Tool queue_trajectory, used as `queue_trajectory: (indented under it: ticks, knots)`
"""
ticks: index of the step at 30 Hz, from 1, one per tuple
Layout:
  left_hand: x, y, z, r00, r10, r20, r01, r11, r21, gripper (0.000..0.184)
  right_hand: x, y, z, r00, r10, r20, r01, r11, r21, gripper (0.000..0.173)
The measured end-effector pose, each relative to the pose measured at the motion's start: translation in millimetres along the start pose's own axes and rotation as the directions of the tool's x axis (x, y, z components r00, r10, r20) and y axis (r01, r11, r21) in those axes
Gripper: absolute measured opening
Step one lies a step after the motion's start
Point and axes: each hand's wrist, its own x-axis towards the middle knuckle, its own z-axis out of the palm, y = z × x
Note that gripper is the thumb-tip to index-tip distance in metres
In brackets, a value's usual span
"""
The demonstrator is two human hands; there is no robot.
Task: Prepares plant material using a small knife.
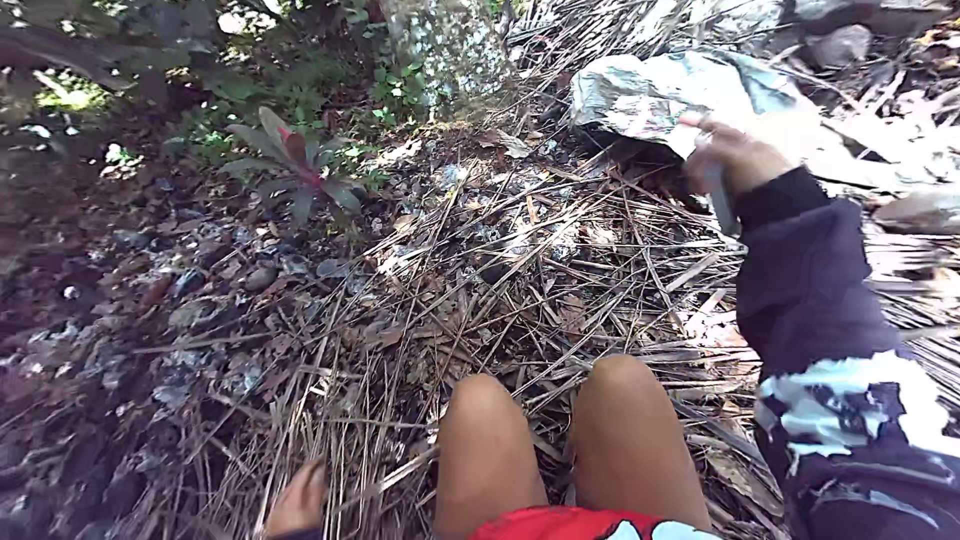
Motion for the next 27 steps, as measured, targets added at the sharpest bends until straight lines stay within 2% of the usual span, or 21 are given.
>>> queue_trajectory:
  ticks: [1, 2, 3, 4, 6, 8, 10, 12, 13, 15, 17, 19, 20, 22, 23, 25, 27]
  knots:
    - [16.3, 43.7, 8.8, 0.996, 0.083, -0.040, -0.088, 0.989, -0.121, 0.046, -14.3, 2.7, 31.7, 0.994, 0.056, 0.095, -0.049, 0.996, -0.073, 0.046]
    - [29.4, 91.4, 10.3, 0.995, 0.099, -0.016, -0.100, 0.961, -0.256, 0.049, -29.9, 7.3, 63.9, 0.977, 0.096, 0.190, -0.080, 0.992, -0.093, 0.050]
    - [38.6, 137.7, 6.9, 0.995, 0.075, 0.073, -0.037, 0.905, -0.425, 0.050, -46.3, 14.3, 93.8, 0.945, 0.113, 0.306, -0.093, 0.993, -0.078, 0.053]
    - [45.1, 178.4, 0.6, 0.982, 0.069, 0.173, 0.048, 0.803, -0.594, 0.048, -62.2, 24.5, 121.3, 0.902, 0.096, 0.422, -0.092, 0.995, -0.030, 0.056]
    - [50.6, 236.2, -12.6, 0.940, 0.130, 0.316, 0.187, 0.577, -0.795, 0.039, -91.8, 40.7, 166.5, 0.781, 0.020, 0.625, -0.100, 0.990, 0.094, 0.063]
    - [48.6, 271.4, -23.5, 0.917, 0.188, 0.353, 0.238, 0.453, -0.859, 0.027, -115.9, 43.4, 194.2, 0.653, -0.069, 0.754, -0.112, 0.976, 0.187, 0.069]
    - [42.0, 288.7, -30.3, 0.914, 0.250, 0.319, 0.193, 0.424, -0.885, 0.021, -131.9, 39.8, 207.1, 0.551, -0.117, 0.826, -0.129, 0.966, 0.223, 0.067]
    - [35.1, 295.7, -30.6, 0.926, 0.289, 0.242, 0.109, 0.410, -0.905, 0.017, -140.1, 38.1, 213.2, 0.480, -0.144, 0.865, -0.119, 0.967, 0.227, 0.060]
    - [31.9, 297.9, -31.4, 0.930, 0.299, 0.213, 0.076, 0.411, -0.909, 0.017, -141.9, 37.6, 214.0, 0.474, -0.143, 0.869, -0.119, 0.967, 0.224, 0.052]
    - [29.4, 298.8, -31.1, 0.933, 0.311, 0.179, 0.033, 0.421, -0.906, 0.017, -141.1, 38.8, 213.1, 0.521, -0.147, 0.841, -0.102, 0.967, 0.232, 0.040]
    - [27.8, 294.9, -28.8, 0.941, 0.308, 0.141, -0.014, 0.453, -0.891, 0.014, -133.5, 36.5, 205.8, 0.647, -0.160, 0.745, -0.047, 0.968, 0.248, 0.030]
    - [21.7, 285.8, -27.0, 0.948, 0.290, 0.134, -0.038, 0.520, -0.853, 0.015, -105.2, 32.7, 186.8, 0.788, -0.200, 0.582, 0.011, 0.950, 0.312, 0.030]
    - [18.0, 280.0, -25.0, 0.948, 0.288, 0.139, -0.042, 0.543, -0.839, 0.016, -85.6, 34.6, 174.6, 0.832, -0.237, 0.501, 0.051, 0.933, 0.357, 0.032]
    - [13.4, 273.2, -21.6, 0.946, 0.285, 0.151, -0.025, 0.531, -0.847, 0.015, -65.0, 35.0, 159.4, 0.871, -0.278, 0.404, 0.089, 0.899, 0.428, 0.036]
    - [13.2, 273.1, -20.8, 0.947, 0.280, 0.155, -0.013, 0.517, -0.856, 0.015, -69.2, 34.5, 162.1, 0.873, -0.268, 0.408, 0.076, 0.901, 0.428, 0.038]
    - [17.1, 277.6, -20.5, 0.950, 0.271, 0.152, 0.001, 0.487, -0.873, 0.017, -100.8, 38.1, 183.6, 0.835, -0.166, 0.525, -0.035, 0.935, 0.352, 0.043]
    - [23.5, 282.6, -21.5, 0.952, 0.274, 0.135, -0.009, 0.469, -0.883, 0.017, -137.2, 48.0, 209.4, 0.673, -0.081, 0.735, -0.159, 0.955, 0.250, 0.045]
